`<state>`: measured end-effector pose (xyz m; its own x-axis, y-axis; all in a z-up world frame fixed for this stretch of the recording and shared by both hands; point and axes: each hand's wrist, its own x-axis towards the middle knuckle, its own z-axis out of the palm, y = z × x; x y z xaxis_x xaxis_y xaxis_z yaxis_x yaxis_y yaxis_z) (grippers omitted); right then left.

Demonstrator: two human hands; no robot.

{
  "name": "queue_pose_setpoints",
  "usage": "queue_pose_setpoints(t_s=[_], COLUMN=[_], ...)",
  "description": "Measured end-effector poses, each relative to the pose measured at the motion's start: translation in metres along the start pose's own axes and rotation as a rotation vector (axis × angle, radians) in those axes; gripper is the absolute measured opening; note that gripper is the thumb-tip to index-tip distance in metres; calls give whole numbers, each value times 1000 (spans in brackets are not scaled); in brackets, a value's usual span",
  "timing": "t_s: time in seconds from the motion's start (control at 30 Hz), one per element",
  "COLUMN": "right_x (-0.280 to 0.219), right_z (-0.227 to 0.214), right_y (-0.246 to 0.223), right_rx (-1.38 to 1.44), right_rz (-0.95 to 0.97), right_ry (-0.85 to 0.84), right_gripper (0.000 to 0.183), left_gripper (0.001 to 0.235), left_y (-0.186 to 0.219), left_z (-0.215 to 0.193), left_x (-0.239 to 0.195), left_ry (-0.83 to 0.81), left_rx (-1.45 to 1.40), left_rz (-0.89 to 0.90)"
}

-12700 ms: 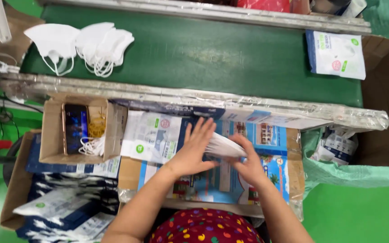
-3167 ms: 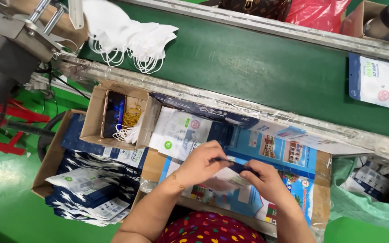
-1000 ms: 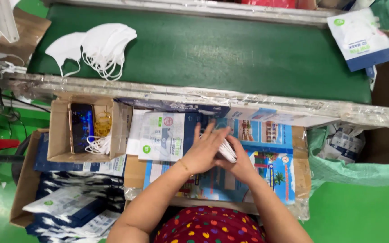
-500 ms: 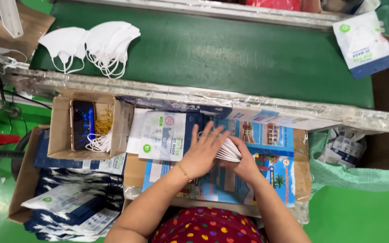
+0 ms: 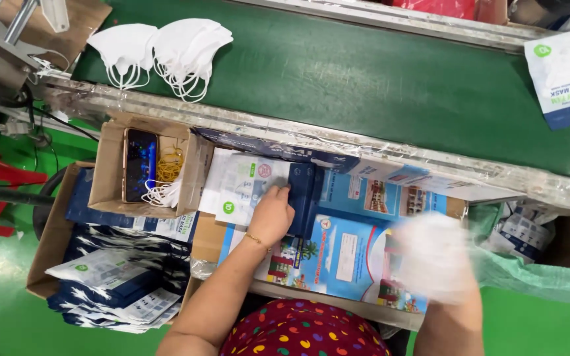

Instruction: The person is seen packing face masks into their plastic packaging.

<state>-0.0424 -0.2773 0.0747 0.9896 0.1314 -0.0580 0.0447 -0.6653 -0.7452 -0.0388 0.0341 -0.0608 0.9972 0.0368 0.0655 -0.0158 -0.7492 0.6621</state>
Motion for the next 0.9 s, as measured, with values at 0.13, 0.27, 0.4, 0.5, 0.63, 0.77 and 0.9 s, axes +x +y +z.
queue_pose_setpoints(t_s=[0.13, 0.27, 0.4, 0.5, 0.63, 0.77, 0.9], right_x=[-9, -12, 14, 6, -4, 6, 13], right_z=[6, 23, 36, 47, 93, 127, 142], right_y=[41, 76, 38, 11, 43, 21, 28], right_rx=[-59, 893, 43, 142, 710, 724, 631], right_rz=[32, 277, 66, 343, 65, 123, 225], right_ry=[107, 120, 172, 9, -370, -384, -181], right_gripper=[24, 16, 23, 30, 39, 41, 31], left_gripper=[45, 42, 30, 19, 20, 18, 17], left_y=[10, 7, 4, -18, 8, 23, 38], left_z=[-6, 4, 14, 22, 8, 3, -14], left_x=[5, 2, 14, 18, 2, -23, -23], left_ry=[1, -7, 67, 111, 150, 151, 184], left_rx=[10, 39, 82, -26, -248, -476, -532], left_rz=[-22, -62, -153, -225, -132, 118, 361])
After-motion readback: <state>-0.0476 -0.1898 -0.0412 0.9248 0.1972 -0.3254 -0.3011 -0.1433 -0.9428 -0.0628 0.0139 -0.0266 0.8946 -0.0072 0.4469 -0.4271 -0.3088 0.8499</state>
